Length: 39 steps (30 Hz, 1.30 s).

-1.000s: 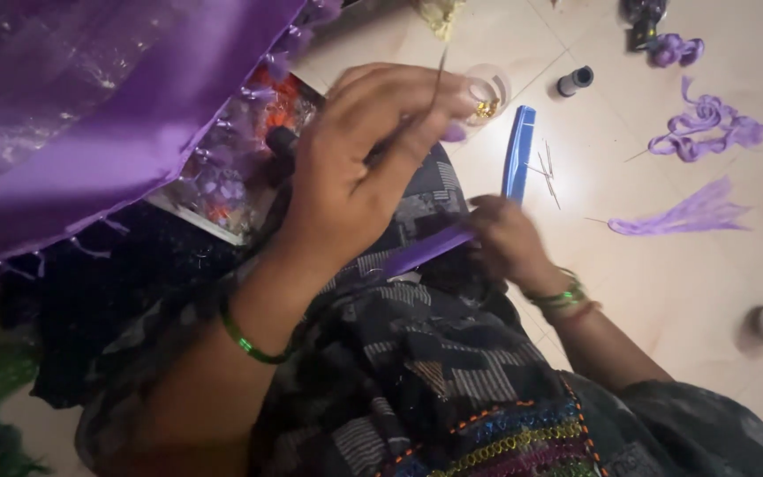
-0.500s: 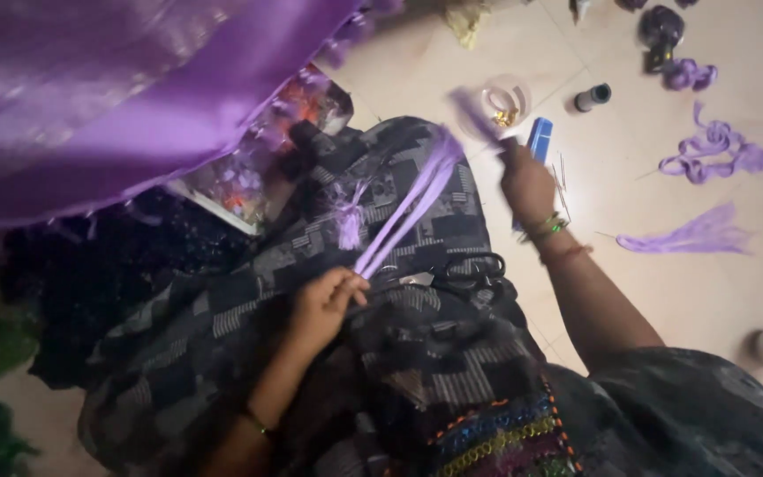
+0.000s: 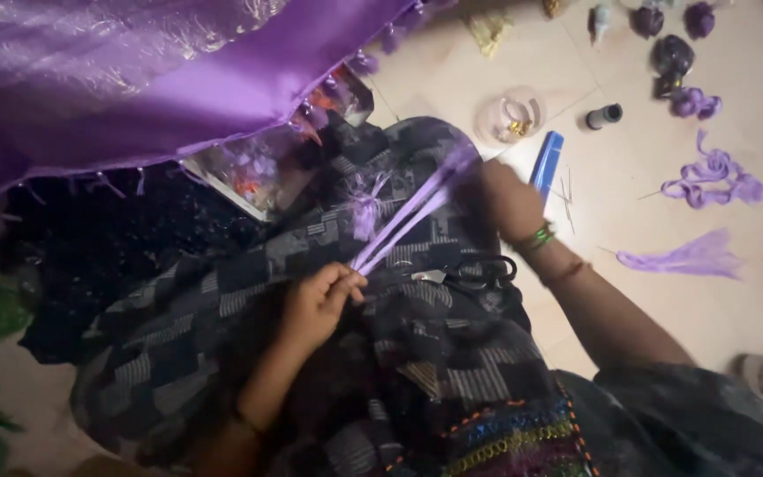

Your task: Attaching decorative purple fabric tassels to the border of a purple sari.

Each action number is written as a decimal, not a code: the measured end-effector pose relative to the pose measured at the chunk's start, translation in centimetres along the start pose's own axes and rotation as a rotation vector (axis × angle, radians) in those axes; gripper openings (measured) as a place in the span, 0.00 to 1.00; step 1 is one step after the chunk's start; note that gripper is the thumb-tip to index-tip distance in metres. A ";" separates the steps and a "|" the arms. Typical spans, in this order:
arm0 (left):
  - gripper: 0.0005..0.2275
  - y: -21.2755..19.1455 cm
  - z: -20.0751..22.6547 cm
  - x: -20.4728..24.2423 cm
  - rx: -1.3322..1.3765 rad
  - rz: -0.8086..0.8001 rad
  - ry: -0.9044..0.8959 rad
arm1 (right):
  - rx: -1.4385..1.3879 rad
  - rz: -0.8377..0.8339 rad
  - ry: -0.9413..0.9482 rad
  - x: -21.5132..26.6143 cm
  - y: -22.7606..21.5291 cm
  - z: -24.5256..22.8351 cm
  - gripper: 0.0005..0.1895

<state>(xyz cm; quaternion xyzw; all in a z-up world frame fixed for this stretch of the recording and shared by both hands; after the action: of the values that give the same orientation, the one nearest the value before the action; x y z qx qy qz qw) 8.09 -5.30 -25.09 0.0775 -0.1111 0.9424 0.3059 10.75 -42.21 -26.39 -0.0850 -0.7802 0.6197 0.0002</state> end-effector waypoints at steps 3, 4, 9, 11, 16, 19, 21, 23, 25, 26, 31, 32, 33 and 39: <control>0.08 -0.5 3.7 0.7 0.002 -0.006 0.112 | 0.036 0.008 -0.193 0.7 -3.3 -3.4 0.09; 0.08 -1.0 5.5 0.5 -0.008 0.027 0.205 | 0.029 0.024 -0.235 -0.3 -4.7 -4.0 0.10; 0.07 -0.6 7.4 0.5 -0.159 -0.025 0.274 | -0.447 -0.035 0.111 -1.0 -1.2 -0.2 0.16; 0.07 -1.1 5.7 -0.4 -0.219 -0.051 0.260 | -0.497 -0.029 0.121 -2.5 0.2 1.8 0.20; 0.07 -0.9 1.5 1.1 -0.181 -0.048 0.121 | -0.568 -0.070 0.348 0.0 0.9 0.6 0.16; 0.07 -1.1 0.0 2.5 -0.192 -0.031 0.064 | -0.178 0.001 -0.124 0.7 -1.7 -3.7 0.13; 0.07 -2.1 0.0 1.9 -0.211 -0.003 0.061 | -0.306 -0.036 0.038 -1.5 -2.2 -1.6 0.14; 0.07 -2.4 0.0 2.5 -0.219 0.037 0.034 | -0.435 -0.102 0.191 -1.8 -1.0 0.8 0.14; 0.07 -2.8 0.6 2.7 -0.212 0.044 0.013 | -0.504 0.089 0.323 -1.1 0.5 3.9 0.15; 0.07 -2.8 0.5 2.8 -0.214 0.044 0.015 | -0.506 0.092 0.322 -0.5 -0.4 2.3 0.15; 0.07 -3.3 0.3 2.8 -0.206 0.046 -0.051 | -0.258 0.016 0.025 -0.3 -0.7 0.9 0.13; 0.07 -3.0 -0.9 3.1 -0.200 0.048 -0.052 | -0.254 0.012 0.022 0.3 -0.7 1.6 0.13; 0.07 -2.8 -2.2 3.3 -0.169 0.038 -0.070 | -0.316 0.057 0.119 1.0 -0.9 2.9 0.13; 0.07 -2.4 -1.0 3.8 -0.152 -0.015 -0.026 | -0.094 0.009 -0.222 2.9 -4.4 -3.6 0.12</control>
<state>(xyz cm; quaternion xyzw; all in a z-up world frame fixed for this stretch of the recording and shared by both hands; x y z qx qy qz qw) 6.36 -0.99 -24.86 0.0671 -0.1859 0.9278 0.3163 7.72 -39.37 -21.56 -0.0191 -0.8031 0.5882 -0.0929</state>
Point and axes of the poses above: each hand's wrist, its own x-axis away from the middle knuckle, its own y-axis out of the palm, z = x × y, the point moved 5 cm from there along -x, towards the middle knuckle, and after that the axes turned 8 degrees about -z, right-handed, at the moved point
